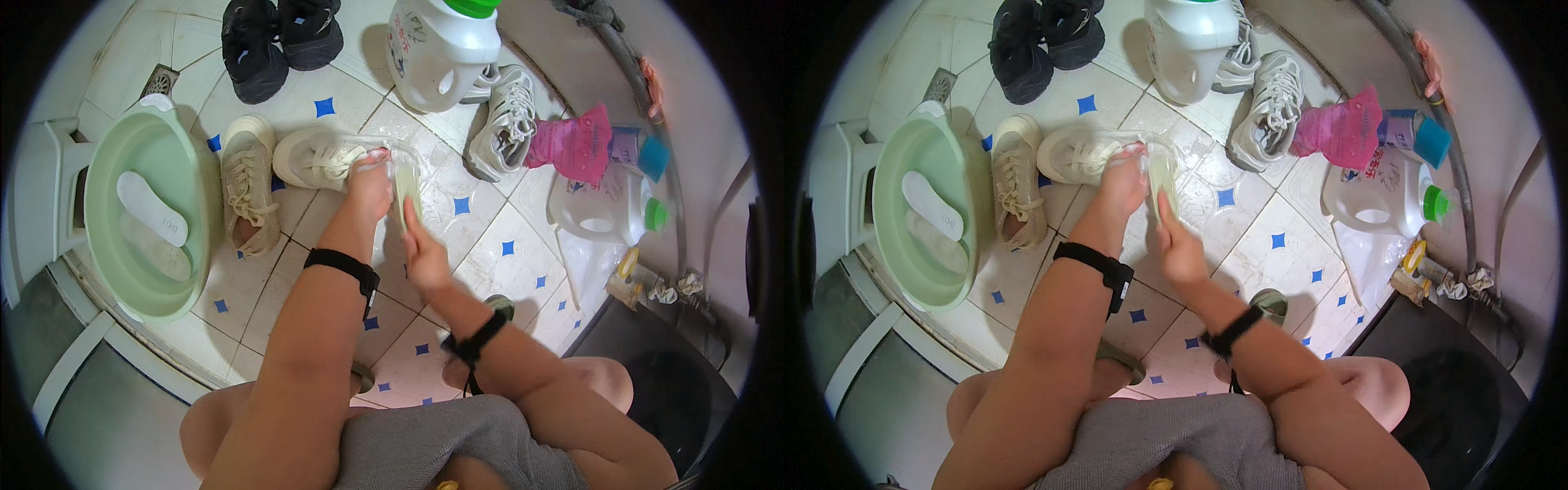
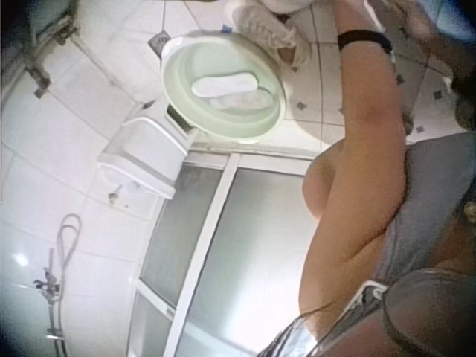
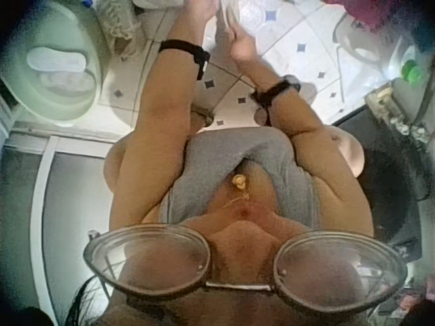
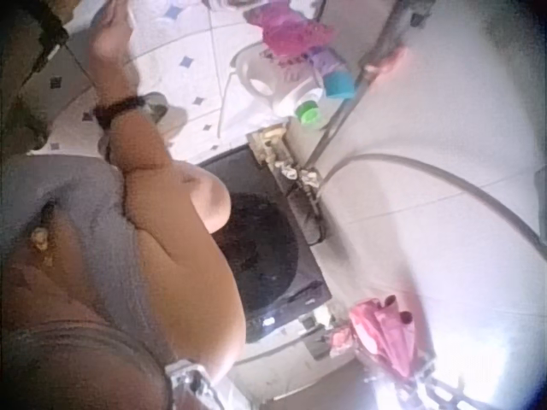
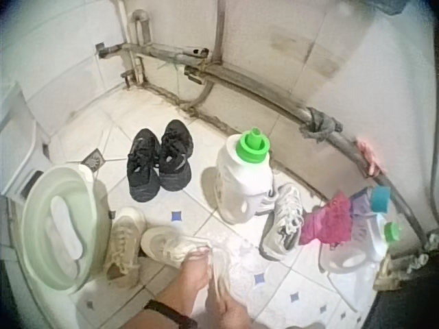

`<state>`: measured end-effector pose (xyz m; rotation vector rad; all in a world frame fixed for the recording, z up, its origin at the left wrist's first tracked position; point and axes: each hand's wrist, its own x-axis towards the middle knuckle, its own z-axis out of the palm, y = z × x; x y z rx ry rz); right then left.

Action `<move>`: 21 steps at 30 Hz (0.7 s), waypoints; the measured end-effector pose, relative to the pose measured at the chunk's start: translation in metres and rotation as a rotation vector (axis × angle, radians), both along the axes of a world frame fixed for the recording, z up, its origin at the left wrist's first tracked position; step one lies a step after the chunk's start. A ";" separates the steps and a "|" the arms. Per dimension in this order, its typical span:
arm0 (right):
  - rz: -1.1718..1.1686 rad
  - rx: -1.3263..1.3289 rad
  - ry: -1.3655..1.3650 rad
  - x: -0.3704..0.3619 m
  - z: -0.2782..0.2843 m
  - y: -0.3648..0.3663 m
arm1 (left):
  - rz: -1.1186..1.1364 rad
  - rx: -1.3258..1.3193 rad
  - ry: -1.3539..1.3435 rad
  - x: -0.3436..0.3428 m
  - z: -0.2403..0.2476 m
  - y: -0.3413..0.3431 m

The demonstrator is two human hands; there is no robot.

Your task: The person fills a basin with water from a tap, places a pair of shoes and their insoles into the water to soak, and then applies cleaning solution from a bottle to scrub the exterior and soles of each shoe with a brush.

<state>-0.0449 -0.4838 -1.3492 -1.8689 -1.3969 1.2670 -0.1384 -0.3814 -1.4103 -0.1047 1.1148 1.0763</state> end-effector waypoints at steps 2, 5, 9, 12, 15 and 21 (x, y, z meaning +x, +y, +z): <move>0.068 0.161 -0.093 0.007 -0.011 -0.002 | -0.041 0.064 0.036 0.001 0.002 0.002; 0.102 0.065 -0.118 0.003 -0.005 0.055 | 0.022 0.035 -0.042 -0.006 0.012 0.003; 0.019 -0.035 -0.096 -0.007 0.007 0.046 | 0.157 0.012 -0.238 -0.008 0.003 0.005; 0.138 0.220 -0.023 0.008 -0.012 -0.035 | 0.156 -0.056 -0.139 -0.004 0.009 0.006; 0.160 -0.083 -0.104 0.004 0.009 0.018 | 0.090 -0.039 -0.135 -0.009 0.008 0.002; 0.112 0.157 -0.134 -0.006 0.000 0.016 | 0.066 -0.019 -0.236 -0.009 0.011 0.002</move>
